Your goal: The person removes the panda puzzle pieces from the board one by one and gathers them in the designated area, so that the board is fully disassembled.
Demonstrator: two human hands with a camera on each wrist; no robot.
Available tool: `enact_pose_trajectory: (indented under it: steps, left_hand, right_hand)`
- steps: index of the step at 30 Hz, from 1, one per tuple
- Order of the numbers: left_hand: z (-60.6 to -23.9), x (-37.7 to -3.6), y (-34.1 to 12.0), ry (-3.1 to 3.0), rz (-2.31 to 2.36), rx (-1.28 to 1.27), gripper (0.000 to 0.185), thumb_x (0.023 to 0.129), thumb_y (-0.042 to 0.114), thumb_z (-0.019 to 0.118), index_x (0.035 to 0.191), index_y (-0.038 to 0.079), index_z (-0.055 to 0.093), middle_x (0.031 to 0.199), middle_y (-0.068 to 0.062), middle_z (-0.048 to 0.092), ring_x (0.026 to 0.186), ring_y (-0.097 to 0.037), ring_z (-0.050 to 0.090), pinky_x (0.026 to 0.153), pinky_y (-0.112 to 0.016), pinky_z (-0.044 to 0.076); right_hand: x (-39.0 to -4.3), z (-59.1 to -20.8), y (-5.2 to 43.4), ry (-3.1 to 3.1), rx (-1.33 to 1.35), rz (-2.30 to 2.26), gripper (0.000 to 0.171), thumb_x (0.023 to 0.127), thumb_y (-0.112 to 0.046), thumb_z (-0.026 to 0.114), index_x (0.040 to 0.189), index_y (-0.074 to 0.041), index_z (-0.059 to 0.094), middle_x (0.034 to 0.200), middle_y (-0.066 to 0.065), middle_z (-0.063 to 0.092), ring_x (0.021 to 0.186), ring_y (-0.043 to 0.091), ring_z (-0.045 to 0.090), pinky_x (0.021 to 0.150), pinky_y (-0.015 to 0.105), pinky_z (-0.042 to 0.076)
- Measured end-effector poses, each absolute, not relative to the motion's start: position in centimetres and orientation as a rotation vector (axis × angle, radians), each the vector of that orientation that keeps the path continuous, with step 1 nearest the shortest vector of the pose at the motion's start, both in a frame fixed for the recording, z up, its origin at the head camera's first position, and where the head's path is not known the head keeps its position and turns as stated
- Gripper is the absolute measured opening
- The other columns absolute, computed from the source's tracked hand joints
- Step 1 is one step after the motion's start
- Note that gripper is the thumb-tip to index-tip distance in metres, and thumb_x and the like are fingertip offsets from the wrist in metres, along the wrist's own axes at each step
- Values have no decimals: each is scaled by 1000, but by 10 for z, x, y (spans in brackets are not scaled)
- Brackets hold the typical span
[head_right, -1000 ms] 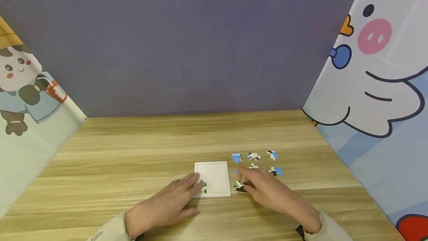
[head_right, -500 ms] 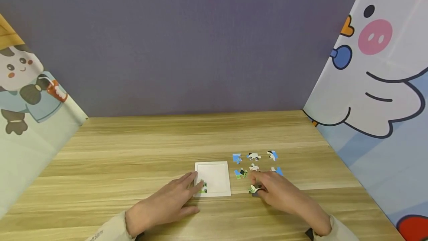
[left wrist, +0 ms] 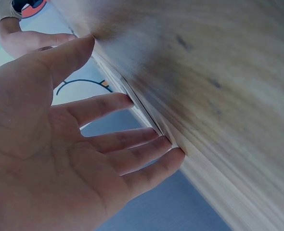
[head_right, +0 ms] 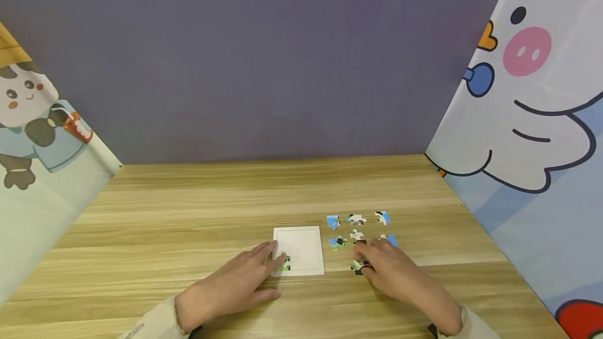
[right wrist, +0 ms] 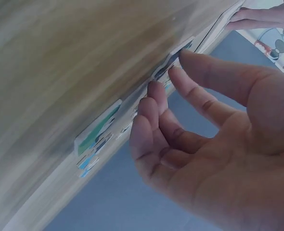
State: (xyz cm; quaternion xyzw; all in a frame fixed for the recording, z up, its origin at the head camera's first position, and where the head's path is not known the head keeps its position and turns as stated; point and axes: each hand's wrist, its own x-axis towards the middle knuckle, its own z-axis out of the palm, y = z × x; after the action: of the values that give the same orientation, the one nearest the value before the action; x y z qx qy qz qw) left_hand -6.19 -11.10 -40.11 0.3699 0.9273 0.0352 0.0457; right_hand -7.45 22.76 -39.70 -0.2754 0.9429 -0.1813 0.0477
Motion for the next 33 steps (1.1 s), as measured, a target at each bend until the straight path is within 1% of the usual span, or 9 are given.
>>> enact_pose_trajectory:
  steps: [4, 8, 10, 13, 15, 19, 25, 27, 33]
  left_hand:
    - [-401, -62, -112, 2839, 104, 1142, 68, 94, 51, 62, 148, 10, 48, 152, -26, 39, 137, -41, 44, 100, -51, 49]
    - [-400, -63, -113, 2845, 95, 1146, 68, 94, 50, 62, 147, 10, 49, 151, -26, 40, 136, -40, 45, 99, -51, 50]
    - [-400, -63, -113, 2852, 86, 1149, 67, 94, 50, 63, 147, 10, 50, 150, -25, 41, 135, -40, 46, 98, -50, 50]
    - [-400, -64, -114, 2864, 83, 1167, 66, 94, 49, 64, 146, 10, 51, 149, -25, 43, 134, -39, 48, 97, -49, 51]
    - [-400, -65, -114, 2868, 88, 1188, 65, 94, 49, 64, 145, 9, 52, 148, -25, 44, 132, -39, 49, 96, -48, 52]
    - [-402, -66, -114, 2874, 89, 1208, 64, 93, 48, 65, 144, 10, 54, 146, -24, 47, 131, -38, 51, 94, -47, 53]
    - [-402, -68, -113, 2886, 75, 1190, 61, 94, 49, 64, 143, 13, 55, 146, -22, 48, 130, -36, 52, 95, -46, 53]
    - [-402, -69, -114, 2891, 72, 1194, 60, 94, 48, 64, 142, 13, 56, 146, -22, 49, 130, -35, 52, 95, -45, 54]
    - [-402, -69, -115, 2894, 77, 1210, 58, 94, 46, 65, 141, 14, 57, 144, -20, 50, 130, -34, 52, 93, -45, 54]
  right_hand:
    - [-75, -396, 222, 2956, -871, -510, 28, 84, -6, 78, 99, -23, 62, 82, -13, 52, 76, 6, 47, 59, 22, 42]
    - [-78, -391, 210, 2997, -916, -509, 22, 85, -3, 75, 98, -19, 66, 79, -14, 55, 74, 4, 50, 58, 22, 45]
    - [-81, -388, 202, 2982, -944, -524, 21, 86, -1, 73, 100, -15, 68, 78, -14, 54, 71, 3, 48, 57, 22, 44]
    - [-84, -383, 189, 2943, -945, -534, 21, 88, -2, 71, 106, -13, 68, 78, -14, 53, 72, 3, 48, 58, 22, 44]
    - [-87, -382, 181, 2928, -962, -532, 21, 89, -3, 70, 107, -14, 68, 83, -12, 57, 76, 5, 51, 61, 24, 46]
    - [-91, -381, 165, 2900, -1015, -550, 19, 89, -2, 68, 105, -13, 69, 89, -7, 63, 81, 8, 55, 64, 26, 49]
    - [-97, -382, 141, 2802, -1058, -600, 18, 90, -3, 69, 107, -10, 67, 91, -5, 62, 81, 10, 57, 63, 23, 48]
    - [-99, -383, 133, 2790, -1068, -587, 18, 91, -4, 69, 108, -10, 67, 93, -2, 64, 82, 10, 59, 64, 24, 49]
    - [-105, -385, 109, 2714, -1103, -561, 17, 95, -6, 64, 112, -10, 66, 104, 3, 66, 84, 8, 57, 71, 26, 51]
